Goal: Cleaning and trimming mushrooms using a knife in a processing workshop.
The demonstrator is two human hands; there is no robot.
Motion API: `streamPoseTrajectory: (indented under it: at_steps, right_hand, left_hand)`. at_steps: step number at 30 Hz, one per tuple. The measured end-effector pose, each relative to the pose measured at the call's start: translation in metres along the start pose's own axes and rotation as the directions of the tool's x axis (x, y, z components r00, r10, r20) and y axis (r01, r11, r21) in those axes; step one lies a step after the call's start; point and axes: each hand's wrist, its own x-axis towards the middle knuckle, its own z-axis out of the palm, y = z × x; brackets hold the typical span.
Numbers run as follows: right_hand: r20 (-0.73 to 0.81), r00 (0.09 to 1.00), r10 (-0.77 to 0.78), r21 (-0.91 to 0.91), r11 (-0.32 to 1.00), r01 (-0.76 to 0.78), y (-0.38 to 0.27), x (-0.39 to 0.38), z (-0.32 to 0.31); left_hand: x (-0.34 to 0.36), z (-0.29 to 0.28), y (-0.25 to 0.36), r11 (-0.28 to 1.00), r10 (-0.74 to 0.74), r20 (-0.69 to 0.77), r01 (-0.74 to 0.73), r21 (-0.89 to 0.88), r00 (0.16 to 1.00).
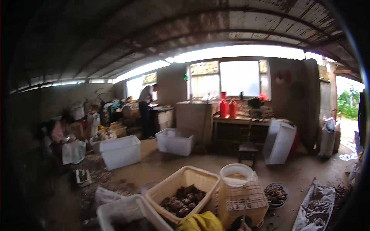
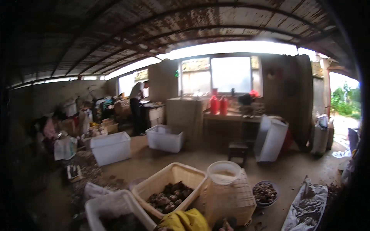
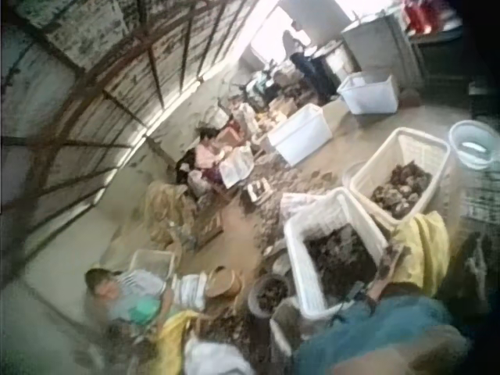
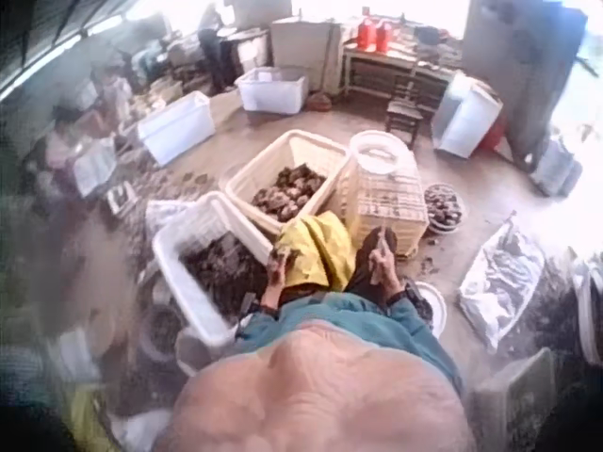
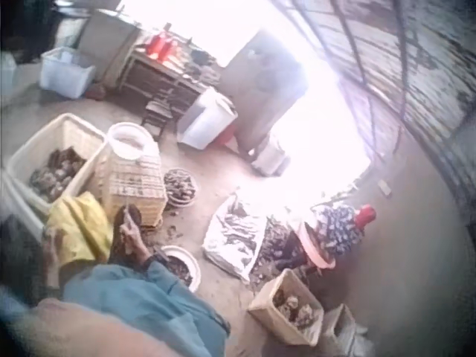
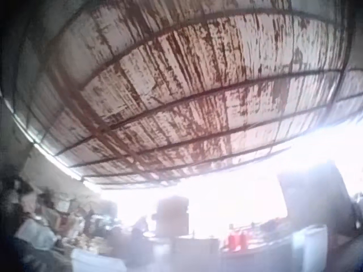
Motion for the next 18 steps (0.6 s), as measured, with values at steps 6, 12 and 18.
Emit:
streamPoseTrajectory:
  at_steps: [6,12,18]
  right_hand:
    - [-0.060,0.997,-0.044,-0.021,0.999,0.043,-0.011,0.004,-0.003]
    - [-0.026,1.000,-0.015,-0.021,1.000,0.015,0.000,0.013,-0.011]
    - [-0.033,0.998,0.056,0.018,0.998,-0.055,-0.017,0.004,0.005]
  left_hand:
    - [-0.004,0.016,0.028,0.972,0.010,-0.001,-0.009,0.234,1.000]
    - [0.016,-0.035,-0.039,0.711,-0.156,0.003,0.114,-0.693,0.988]
    - [0.001,0.020,0.049,0.991,0.113,0.077,-0.118,0.059,0.991]
